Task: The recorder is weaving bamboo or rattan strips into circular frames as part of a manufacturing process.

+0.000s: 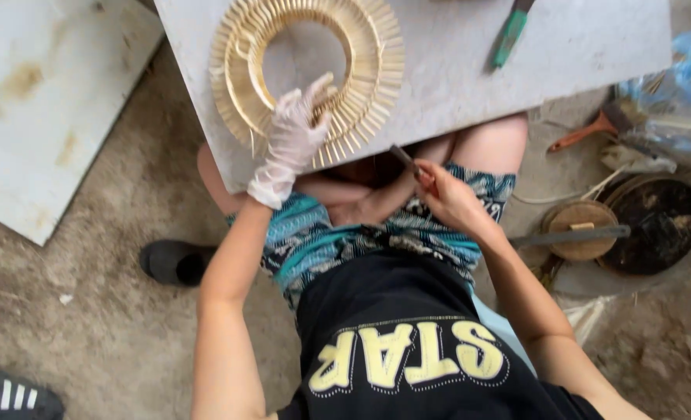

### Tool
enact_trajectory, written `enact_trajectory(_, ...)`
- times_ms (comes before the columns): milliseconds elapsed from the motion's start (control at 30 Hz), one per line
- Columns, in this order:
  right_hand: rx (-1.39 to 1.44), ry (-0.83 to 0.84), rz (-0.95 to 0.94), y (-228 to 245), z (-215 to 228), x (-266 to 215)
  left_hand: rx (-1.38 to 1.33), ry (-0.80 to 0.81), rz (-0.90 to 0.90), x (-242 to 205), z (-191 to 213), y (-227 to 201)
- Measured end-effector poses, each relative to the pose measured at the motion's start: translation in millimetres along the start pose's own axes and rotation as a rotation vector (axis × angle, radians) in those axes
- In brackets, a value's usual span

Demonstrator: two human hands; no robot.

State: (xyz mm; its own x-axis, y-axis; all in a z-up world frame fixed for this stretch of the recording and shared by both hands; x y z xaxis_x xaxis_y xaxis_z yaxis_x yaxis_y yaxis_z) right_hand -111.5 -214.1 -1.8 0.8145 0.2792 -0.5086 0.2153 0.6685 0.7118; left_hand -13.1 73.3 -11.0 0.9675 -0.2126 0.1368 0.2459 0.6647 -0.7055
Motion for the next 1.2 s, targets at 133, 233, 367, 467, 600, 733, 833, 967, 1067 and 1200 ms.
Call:
enact_trajectory(133, -0.081, -0.037, 0.022, 22.7, 5.6, 2.2, 0.004, 0.019, -0.004, -4.9, -1.5, 4.6)
enact_trajectory(233, -0.141, -0.025, 0.029, 30.3, 4.4, 5.2, 0.000, 0.040, 0.016, -7.5, -2.6, 5.4)
enact_trajectory(367, -0.192, 0.015, 0.019, 36.4, -4.3, 9.9, -0.071, 0.050, 0.028, -10.3, -5.6, 5.4)
enact_trajectory(467, -0.181, 0.019, 0.048, 43.3, -12.0, 13.0, -0.110, 0.048, 0.016, -12.2, -11.9, 11.4)
enact_trajectory(600, -0.176, 0.002, 0.004, 34.6, -17.8, 18.3, -0.109, 0.050, 0.019, -13.0, -14.7, 12.0)
enact_trajectory(733, 0.281, 0.302, -0.114, -23.4, -47.7, 29.0, -0.055, 0.044, -0.001, -16.5, -13.9, 11.2)
enact_trajectory(833, 0.940, 0.607, -0.218, -24.0, -68.1, 22.5, 0.021, 0.047, -0.045, -15.9, -13.6, 10.7)
enact_trajectory(967, 0.734, 0.689, -0.311, 21.2, -62.1, 3.5, 0.263, 0.107, -0.072, -10.8, -20.1, 19.1)
enact_trajectory(1067, 0.530, 0.604, -0.128, -6.9, -60.1, -3.8, 0.383, 0.042, -0.124, -1.1, -14.1, 8.4)
enact_trajectory(1200, 0.337, 0.509, -0.259, 14.6, -39.7, -11.5, 0.364, -0.028, -0.182, 0.4, -40.0, 18.4)
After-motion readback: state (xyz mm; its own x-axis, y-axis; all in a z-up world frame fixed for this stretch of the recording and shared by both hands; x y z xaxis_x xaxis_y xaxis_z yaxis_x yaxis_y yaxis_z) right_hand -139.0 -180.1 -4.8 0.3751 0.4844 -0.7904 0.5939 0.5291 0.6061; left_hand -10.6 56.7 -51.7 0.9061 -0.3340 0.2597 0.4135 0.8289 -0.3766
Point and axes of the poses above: each hand's wrist, its own x-axis towards the middle knuckle, its own z-axis out of the back of the hand, y = z × x, the point moved 6 cm from there along x, towards the middle knuckle, and after that the axes turned 1 degree about x, right-handed, at the moved point
